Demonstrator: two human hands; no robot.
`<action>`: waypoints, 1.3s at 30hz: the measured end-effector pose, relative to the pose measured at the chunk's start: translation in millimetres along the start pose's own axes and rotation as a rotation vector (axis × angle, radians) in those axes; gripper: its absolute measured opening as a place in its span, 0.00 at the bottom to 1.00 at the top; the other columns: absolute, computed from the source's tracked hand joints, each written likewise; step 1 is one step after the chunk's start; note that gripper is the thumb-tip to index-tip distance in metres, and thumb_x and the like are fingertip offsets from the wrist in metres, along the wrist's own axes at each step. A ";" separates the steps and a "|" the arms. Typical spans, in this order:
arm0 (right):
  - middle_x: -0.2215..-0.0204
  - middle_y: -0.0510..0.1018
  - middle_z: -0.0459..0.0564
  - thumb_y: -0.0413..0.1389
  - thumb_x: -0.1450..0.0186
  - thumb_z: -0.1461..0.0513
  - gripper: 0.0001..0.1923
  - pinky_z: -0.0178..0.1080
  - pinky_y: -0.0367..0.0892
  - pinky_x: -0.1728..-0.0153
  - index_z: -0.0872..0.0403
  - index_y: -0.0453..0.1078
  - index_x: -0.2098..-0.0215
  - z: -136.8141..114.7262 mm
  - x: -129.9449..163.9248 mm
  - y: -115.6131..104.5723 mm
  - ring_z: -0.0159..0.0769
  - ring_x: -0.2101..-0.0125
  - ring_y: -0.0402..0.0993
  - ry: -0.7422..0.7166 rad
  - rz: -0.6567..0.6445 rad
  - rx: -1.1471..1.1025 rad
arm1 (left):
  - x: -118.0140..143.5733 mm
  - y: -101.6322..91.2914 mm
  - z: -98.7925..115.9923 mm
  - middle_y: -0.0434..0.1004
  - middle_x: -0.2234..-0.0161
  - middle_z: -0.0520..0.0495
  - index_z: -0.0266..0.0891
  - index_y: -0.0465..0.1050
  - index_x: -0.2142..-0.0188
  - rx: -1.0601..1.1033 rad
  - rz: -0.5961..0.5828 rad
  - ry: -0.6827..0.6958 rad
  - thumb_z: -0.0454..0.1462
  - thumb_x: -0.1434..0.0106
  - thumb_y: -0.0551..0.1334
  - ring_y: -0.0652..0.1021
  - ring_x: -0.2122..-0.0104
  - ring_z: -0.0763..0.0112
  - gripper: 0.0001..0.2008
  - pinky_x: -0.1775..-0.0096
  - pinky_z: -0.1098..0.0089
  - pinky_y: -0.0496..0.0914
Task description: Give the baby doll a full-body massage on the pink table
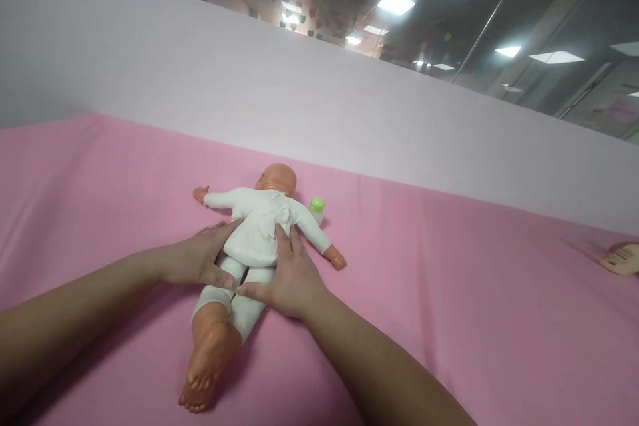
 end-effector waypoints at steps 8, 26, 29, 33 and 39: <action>0.27 0.49 0.58 0.70 0.49 0.53 0.66 0.57 0.61 0.39 0.45 0.34 0.25 3.5 1.0 -19.5 0.59 0.32 0.54 0.025 -0.023 -0.047 | 0.0 -9.7 -4.0 0.67 0.37 0.36 0.45 0.47 0.28 0.168 -0.069 0.028 0.55 0.53 0.73 0.69 0.40 0.38 0.59 0.45 0.48 0.67; 0.66 0.74 0.48 0.65 0.43 0.44 0.23 0.43 0.64 0.65 0.50 0.63 0.68 3.5 -2.5 -20.8 0.43 0.64 0.71 -0.048 0.443 0.185 | 3.1 -9.1 46.8 0.67 0.42 0.36 0.41 0.76 0.50 -0.267 0.351 0.178 0.54 0.37 0.62 0.71 0.44 0.47 0.24 0.46 0.49 0.68; 0.70 0.71 0.45 0.64 0.39 0.50 0.19 0.40 0.61 0.66 0.51 0.61 0.72 4.5 -4.0 -14.1 0.39 0.67 0.68 -0.168 0.376 0.182 | -5.5 0.7 57.3 0.62 0.38 0.36 0.45 0.77 0.48 -0.296 0.282 0.287 0.53 0.37 0.62 0.70 0.44 0.45 0.23 0.45 0.47 0.66; 0.69 0.71 0.46 0.62 0.37 0.56 0.13 0.40 0.62 0.64 0.52 0.63 0.69 5.7 -3.8 -7.3 0.38 0.66 0.68 -0.241 0.355 0.172 | -17.1 7.8 47.8 0.68 0.45 0.35 0.45 0.62 0.33 -0.284 0.253 0.093 0.55 0.32 0.56 0.72 0.48 0.47 0.32 0.47 0.48 0.67; 0.68 0.72 0.47 0.62 0.36 0.55 0.11 0.42 0.64 0.61 0.52 0.65 0.67 8.1 -2.6 -8.2 0.39 0.64 0.69 -0.241 0.356 0.164 | -9.1 -0.3 27.7 0.72 0.51 0.33 0.34 0.64 0.37 -0.316 0.366 -0.243 0.54 0.30 0.51 0.72 0.49 0.43 0.32 0.50 0.48 0.68</action>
Point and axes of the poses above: each hand's wrist, its own x-axis away from the middle knuckle, its own y-axis out of the palm, z = x × y, the point moved 1 cm from there along -x, towards the middle knuckle
